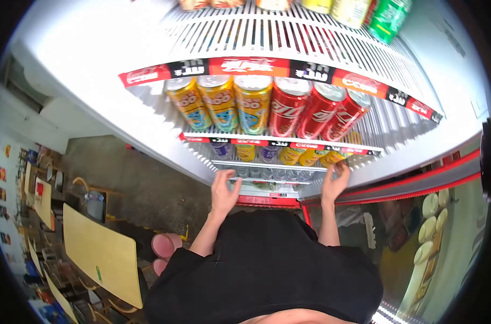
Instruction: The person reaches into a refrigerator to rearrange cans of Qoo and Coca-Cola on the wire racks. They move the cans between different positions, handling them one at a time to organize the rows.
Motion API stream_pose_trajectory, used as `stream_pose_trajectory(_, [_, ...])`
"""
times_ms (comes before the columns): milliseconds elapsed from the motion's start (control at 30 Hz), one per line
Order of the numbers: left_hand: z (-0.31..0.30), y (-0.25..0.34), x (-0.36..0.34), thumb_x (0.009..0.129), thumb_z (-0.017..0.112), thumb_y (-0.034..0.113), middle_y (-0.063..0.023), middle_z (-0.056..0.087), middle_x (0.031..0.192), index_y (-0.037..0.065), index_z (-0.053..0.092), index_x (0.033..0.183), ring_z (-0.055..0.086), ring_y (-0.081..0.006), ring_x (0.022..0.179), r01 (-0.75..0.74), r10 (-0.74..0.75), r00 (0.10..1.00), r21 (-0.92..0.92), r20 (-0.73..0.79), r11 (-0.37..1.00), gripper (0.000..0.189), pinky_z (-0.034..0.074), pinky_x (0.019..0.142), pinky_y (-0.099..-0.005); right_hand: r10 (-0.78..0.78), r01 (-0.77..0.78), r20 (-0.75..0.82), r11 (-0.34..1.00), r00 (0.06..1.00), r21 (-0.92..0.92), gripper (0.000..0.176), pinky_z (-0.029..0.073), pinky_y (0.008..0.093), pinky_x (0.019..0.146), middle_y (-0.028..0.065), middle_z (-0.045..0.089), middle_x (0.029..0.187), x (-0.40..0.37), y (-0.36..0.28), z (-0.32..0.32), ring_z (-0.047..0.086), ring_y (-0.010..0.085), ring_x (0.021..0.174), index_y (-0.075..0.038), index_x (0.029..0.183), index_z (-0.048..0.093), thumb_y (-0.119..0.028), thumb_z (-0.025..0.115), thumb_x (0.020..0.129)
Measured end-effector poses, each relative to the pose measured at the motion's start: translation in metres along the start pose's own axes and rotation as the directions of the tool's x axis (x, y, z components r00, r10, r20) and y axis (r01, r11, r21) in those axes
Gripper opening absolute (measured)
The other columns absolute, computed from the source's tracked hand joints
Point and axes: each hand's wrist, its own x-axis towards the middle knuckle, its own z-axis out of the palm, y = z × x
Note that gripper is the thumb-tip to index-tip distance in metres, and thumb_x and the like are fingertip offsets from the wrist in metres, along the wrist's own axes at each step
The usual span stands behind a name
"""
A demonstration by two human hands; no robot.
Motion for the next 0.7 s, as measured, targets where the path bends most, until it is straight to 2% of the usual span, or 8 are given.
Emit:
stream_pose_trajectory(33, [-0.005, 0.013, 0.005, 0.092, 0.075, 0.008, -0.0155, 0.067, 0.1, -0.002, 0.064, 0.109, 0.068, -0.0321, 0.097, -0.008, 0.009, 0.999, -0.033, 0.038, 0.999, 0.023, 0.055, 0.084, -0.0406, 0.01, -0.009, -0.038, 0.999, 0.999, 0.041, 0.025, 0.054, 0.0389, 0.087, 0.0175, 0.066, 0.107, 0.004, -0.017, -0.005, 0.067, 0.0311, 0.093, 0.004, 0.117, 0.064, -0.004, 0.072, 0.094])
stream_pose_trajectory(133, [-0.025, 0.053, 0.025, 0.093, 0.074, 0.007, -0.0151, 0.069, 0.099, -0.002, 0.065, 0.11, 0.07, -0.0307, 0.094, -0.129, 0.138, 0.983, -0.08, 0.121, 0.988, 0.021, 0.056, 0.084, -0.0394, -0.269, 0.268, -0.113, 0.963, 0.957, -0.016, 0.005, 0.054, 0.0386, 0.075, 0.0157, 0.067, 0.087, 0.016, -0.04, -0.015, 0.066, 0.0299, 0.077, 0.003, 0.096, 0.067, -0.001, 0.069, 0.096])
stream_pose_trajectory(267, [-0.054, 0.106, 0.062, 0.094, 0.071, 0.005, -0.0154, 0.07, 0.103, -0.002, 0.067, 0.11, 0.069, -0.0325, 0.098, -0.39, 0.401, 0.894, -0.09, 0.203, 0.916, 0.018, 0.056, 0.088, -0.0405, -0.584, 0.583, -0.09, 0.76, 0.806, 0.288, 0.018, 0.051, 0.0378, 0.062, 0.0152, 0.064, 0.077, 0.042, -0.109, -0.034, 0.064, 0.0309, 0.067, 0.005, 0.088, 0.062, -0.007, 0.055, 0.099])
stream_pose_trajectory(367, [-0.075, 0.143, 0.09, 0.094, 0.069, 0.004, -0.0152, 0.07, 0.109, -0.001, 0.067, 0.114, 0.068, -0.0338, 0.105, -0.637, 0.63, 0.76, -0.009, 0.161, 0.771, 0.02, 0.054, 0.092, -0.0433, -0.604, 0.641, -0.223, 0.681, 0.765, 0.353, 0.015, 0.053, 0.0399, 0.069, 0.0165, 0.065, 0.082, 0.06, -0.152, -0.038, 0.065, 0.0307, 0.075, 0.005, 0.094, 0.062, -0.005, 0.052, 0.099])
stream_pose_trajectory(433, [-0.09, 0.161, 0.106, 0.091, 0.07, 0.006, -0.016, 0.068, 0.121, -0.001, 0.066, 0.12, 0.065, -0.035, 0.113, -0.703, 0.698, 0.706, 0.0, 0.12, 0.711, 0.03, 0.052, 0.099, -0.0471, -0.591, 0.641, -0.25, 0.723, 0.767, 0.259, 0.019, 0.054, 0.0425, 0.086, 0.0195, 0.066, 0.101, 0.08, -0.171, -0.041, 0.066, 0.0312, 0.097, 0.007, 0.106, 0.062, -0.006, 0.049, 0.099])
stream_pose_trajectory(500, [-0.104, 0.184, 0.121, 0.09, 0.072, 0.008, -0.0165, 0.066, 0.125, -0.001, 0.066, 0.124, 0.064, -0.0355, 0.116, -0.767, 0.764, 0.641, 0.092, 0.07, 0.635, 0.036, 0.051, 0.102, -0.048, -0.486, 0.531, -0.216, 0.785, 0.847, 0.319, 0.031, 0.046, 0.0468, 0.107, 0.0222, 0.06, 0.125, 0.099, -0.17, -0.033, 0.059, 0.0336, 0.121, 0.008, 0.125, 0.056, -0.009, 0.049, 0.101])
stream_pose_trajectory(567, [-0.112, 0.204, 0.136, 0.088, 0.073, 0.012, -0.0169, 0.064, 0.131, -0.001, 0.065, 0.126, 0.061, -0.0359, 0.122, -0.799, 0.797, 0.597, 0.156, 0.093, 0.58, 0.04, 0.05, 0.105, -0.0486, -0.449, 0.46, -0.122, 0.805, 0.885, 0.375, 0.043, 0.038, 0.0475, 0.116, 0.0222, 0.053, 0.138, 0.121, -0.183, -0.028, 0.052, 0.034, 0.132, 0.008, 0.14, 0.048, -0.015, 0.047, 0.103])
stream_pose_trajectory(700, [-0.106, 0.225, 0.159, 0.086, 0.079, 0.025, -0.0164, 0.064, 0.123, -0.001, 0.066, 0.125, 0.06, -0.0335, 0.117, -0.814, 0.834, 0.549, 0.26, 0.054, 0.519, 0.049, 0.052, 0.1, -0.0479, -0.245, 0.117, 0.139, 0.795, 0.959, 0.595, 0.059, 0.031, 0.0432, 0.12, 0.0187, 0.044, 0.154, 0.157, -0.159, -0.009, 0.044, 0.0274, 0.14, 0.005, 0.154, 0.037, -0.029, 0.046, 0.107])
